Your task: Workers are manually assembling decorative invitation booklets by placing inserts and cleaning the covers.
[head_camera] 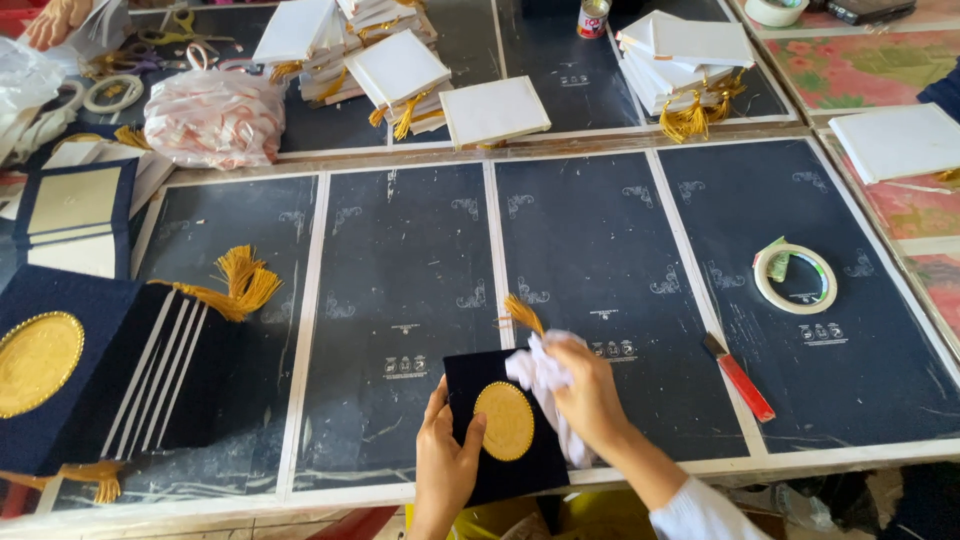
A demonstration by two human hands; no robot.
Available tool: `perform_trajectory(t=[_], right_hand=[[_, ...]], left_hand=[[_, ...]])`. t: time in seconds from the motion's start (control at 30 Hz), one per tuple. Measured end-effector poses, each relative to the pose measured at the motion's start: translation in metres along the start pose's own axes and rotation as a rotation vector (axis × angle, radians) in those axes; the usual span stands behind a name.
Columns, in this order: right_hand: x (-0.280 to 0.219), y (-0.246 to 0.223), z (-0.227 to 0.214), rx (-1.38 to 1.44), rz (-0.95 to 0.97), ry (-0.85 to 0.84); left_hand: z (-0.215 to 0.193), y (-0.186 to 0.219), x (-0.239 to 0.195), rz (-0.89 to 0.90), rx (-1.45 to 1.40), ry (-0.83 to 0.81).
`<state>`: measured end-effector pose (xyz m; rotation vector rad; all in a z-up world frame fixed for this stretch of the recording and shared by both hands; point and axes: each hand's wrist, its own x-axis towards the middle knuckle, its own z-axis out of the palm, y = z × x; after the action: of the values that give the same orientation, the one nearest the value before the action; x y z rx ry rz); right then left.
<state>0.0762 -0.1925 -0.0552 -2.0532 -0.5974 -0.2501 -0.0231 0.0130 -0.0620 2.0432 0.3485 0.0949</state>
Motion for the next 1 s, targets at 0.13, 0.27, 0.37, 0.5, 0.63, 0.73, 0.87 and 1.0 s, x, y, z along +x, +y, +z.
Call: perform_trajectory(t=[0.13,0.27,0.37,0.5,0.63,0.73,0.87,1.0], right_hand=[[0.028,0.001,0.001,-0.036,0.044,0.003],[-0.013,-0.031,-0.013,0.0,-0.01,-0.084],[-0.073,-0.042,-0.023,0.012,0.082,-0.195],[-0.112,-0.013,-0.018,-0.08,0.201,-0.199],[-0.05,-0.011,-0.006,-0.079,0.128,-0.121],[0.001,0.004,0.004,-0.08,-0.008,-0.005],[0.016,-0.002,-0.006,-0.066,0.052,-0.101],[-0.023,-0.044,-0.029,0.03,0.025,-0.208]], left_hand=[[-0.002,0.013,-0.004,-0.069,-0.009,0.001],[0.005,0.007,-0.004,-0.062,-0.095,0.086],[0.004,0.01,-0.006,-0.086,-0.092,0.089],[0.003,0.013,-0.003,-0.144,-0.063,0.028],[0.001,0.006,-0.003,-0.046,-0.016,0.063],[-0.001,0.01,-0.003,-0.054,0.001,0.029],[0.003,0.01,-0.004,-0.065,-0.027,0.064],[0.009,0.006,-0.005,-0.08,-0.098,0.112]])
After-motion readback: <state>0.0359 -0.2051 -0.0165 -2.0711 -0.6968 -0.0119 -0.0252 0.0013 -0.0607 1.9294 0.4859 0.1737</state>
